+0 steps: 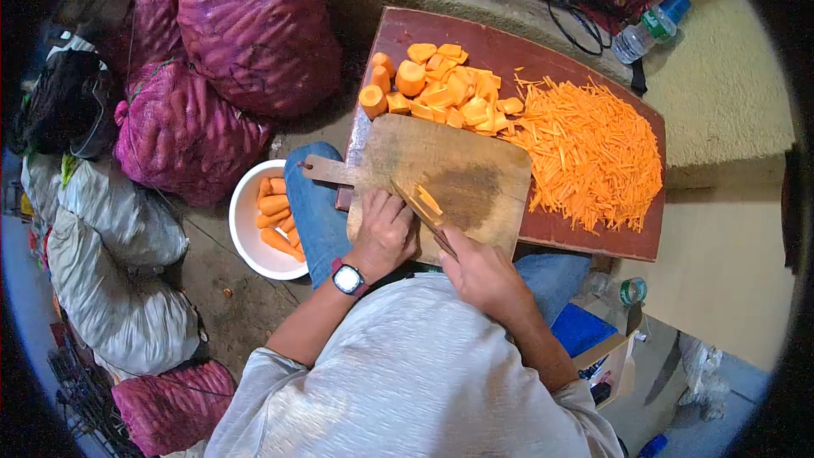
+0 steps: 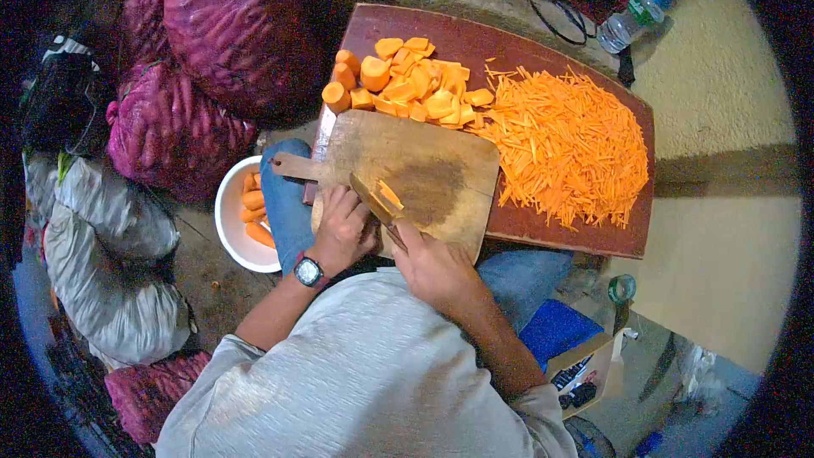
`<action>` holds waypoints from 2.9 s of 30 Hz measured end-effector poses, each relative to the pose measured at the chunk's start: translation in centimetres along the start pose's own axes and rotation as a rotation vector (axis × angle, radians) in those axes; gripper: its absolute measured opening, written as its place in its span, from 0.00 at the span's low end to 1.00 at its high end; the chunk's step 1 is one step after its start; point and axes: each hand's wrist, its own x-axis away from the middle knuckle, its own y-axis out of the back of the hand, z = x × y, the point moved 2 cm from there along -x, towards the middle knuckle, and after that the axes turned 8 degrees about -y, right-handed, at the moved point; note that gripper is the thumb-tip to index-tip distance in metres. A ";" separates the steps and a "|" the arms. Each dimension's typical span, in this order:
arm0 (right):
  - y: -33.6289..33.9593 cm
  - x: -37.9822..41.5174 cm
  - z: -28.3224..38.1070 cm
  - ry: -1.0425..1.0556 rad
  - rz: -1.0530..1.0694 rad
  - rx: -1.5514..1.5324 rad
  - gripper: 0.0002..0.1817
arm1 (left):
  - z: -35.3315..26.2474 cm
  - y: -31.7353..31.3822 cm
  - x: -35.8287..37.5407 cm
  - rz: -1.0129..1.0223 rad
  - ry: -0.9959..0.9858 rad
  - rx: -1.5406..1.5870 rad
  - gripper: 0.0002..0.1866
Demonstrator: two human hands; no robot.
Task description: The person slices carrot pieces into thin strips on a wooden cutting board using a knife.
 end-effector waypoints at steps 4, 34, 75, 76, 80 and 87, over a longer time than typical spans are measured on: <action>0.2 0.5 0.4 -0.038 0.008 0.026 0.22 | -0.2 0.3 -0.3 -0.053 -0.036 -0.028 0.19; 2.5 2.1 -0.6 -0.045 -0.144 -0.253 0.21 | 0.3 -0.5 -1.4 -0.126 0.083 -0.046 0.07; 6.2 -0.1 -7.3 -0.173 -0.465 0.154 0.20 | 6.7 -1.2 -13.4 -0.119 -0.049 -0.106 0.17; 6.2 0.0 -7.3 -0.184 -0.459 0.153 0.20 | 7.1 -1.2 -14.4 -0.137 -0.056 -0.122 0.22; 6.2 0.1 -7.2 -0.170 -0.475 0.121 0.21 | 9.8 -2.7 -16.1 0.088 0.006 -0.184 0.20; 6.1 0.2 -7.3 -0.204 -0.451 0.093 0.22 | 7.4 -1.1 -13.8 -0.123 -0.087 -0.118 0.13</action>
